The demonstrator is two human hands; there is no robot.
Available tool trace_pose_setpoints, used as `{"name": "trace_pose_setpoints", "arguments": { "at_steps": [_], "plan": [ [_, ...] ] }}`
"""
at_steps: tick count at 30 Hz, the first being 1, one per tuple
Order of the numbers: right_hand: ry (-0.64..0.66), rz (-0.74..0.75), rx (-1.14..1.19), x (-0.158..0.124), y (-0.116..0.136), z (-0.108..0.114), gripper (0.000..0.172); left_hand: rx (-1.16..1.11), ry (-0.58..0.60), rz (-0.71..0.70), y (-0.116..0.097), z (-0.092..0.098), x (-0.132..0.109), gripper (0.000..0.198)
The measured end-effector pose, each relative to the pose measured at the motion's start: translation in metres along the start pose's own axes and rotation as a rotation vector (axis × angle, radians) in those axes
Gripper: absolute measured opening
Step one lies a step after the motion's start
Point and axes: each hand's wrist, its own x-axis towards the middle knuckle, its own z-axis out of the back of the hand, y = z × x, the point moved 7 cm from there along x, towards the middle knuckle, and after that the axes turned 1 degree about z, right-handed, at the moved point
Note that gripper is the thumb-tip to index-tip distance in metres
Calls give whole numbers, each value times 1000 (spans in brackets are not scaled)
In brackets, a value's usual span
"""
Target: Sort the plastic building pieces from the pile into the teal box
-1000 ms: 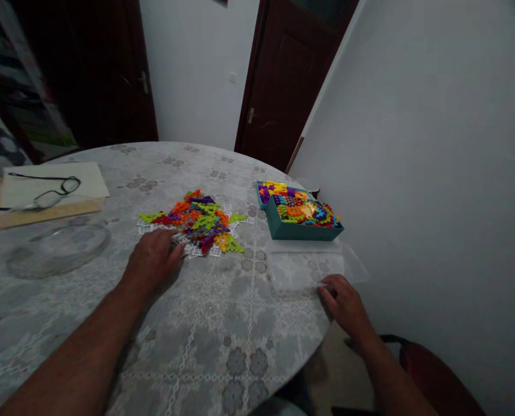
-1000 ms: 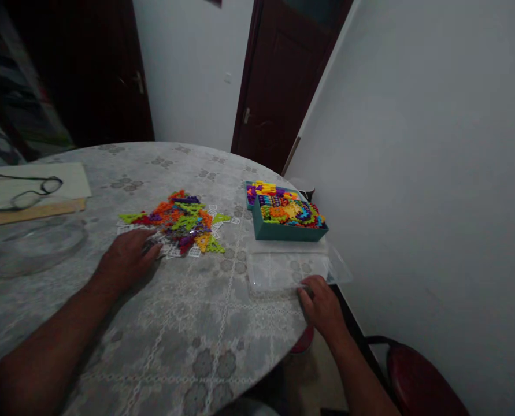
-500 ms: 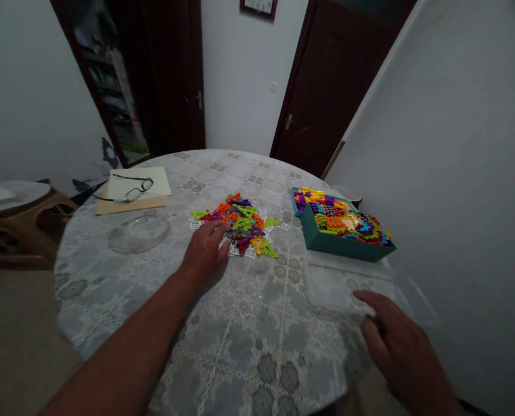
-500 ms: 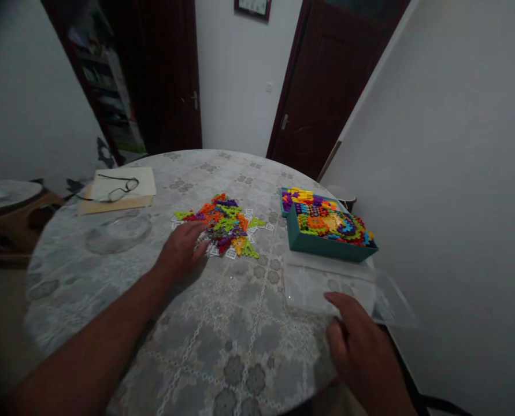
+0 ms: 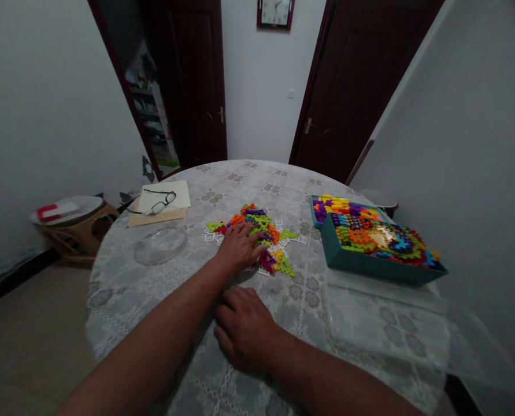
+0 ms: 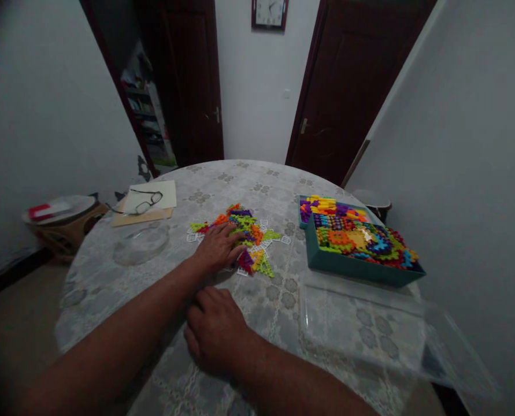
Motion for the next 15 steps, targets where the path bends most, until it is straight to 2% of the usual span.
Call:
{"name": "trace_pose_setpoints", "arguments": {
  "at_steps": [5,8,11,15],
  "plan": [
    [-23,-1,91,-7,-6,4,22,59,-32,168,52,-2,0,47],
    [-22,-16,114,-5,-8,4,22,86,-55,209,73,0,-10,45],
    [-27,-15,122,-4,-8,3,22,97,-58,215,78,0,-26,45],
    [-41,-25,146,-5,-9,5,20,113,-44,222,65,0,-47,52]
  ]
}}
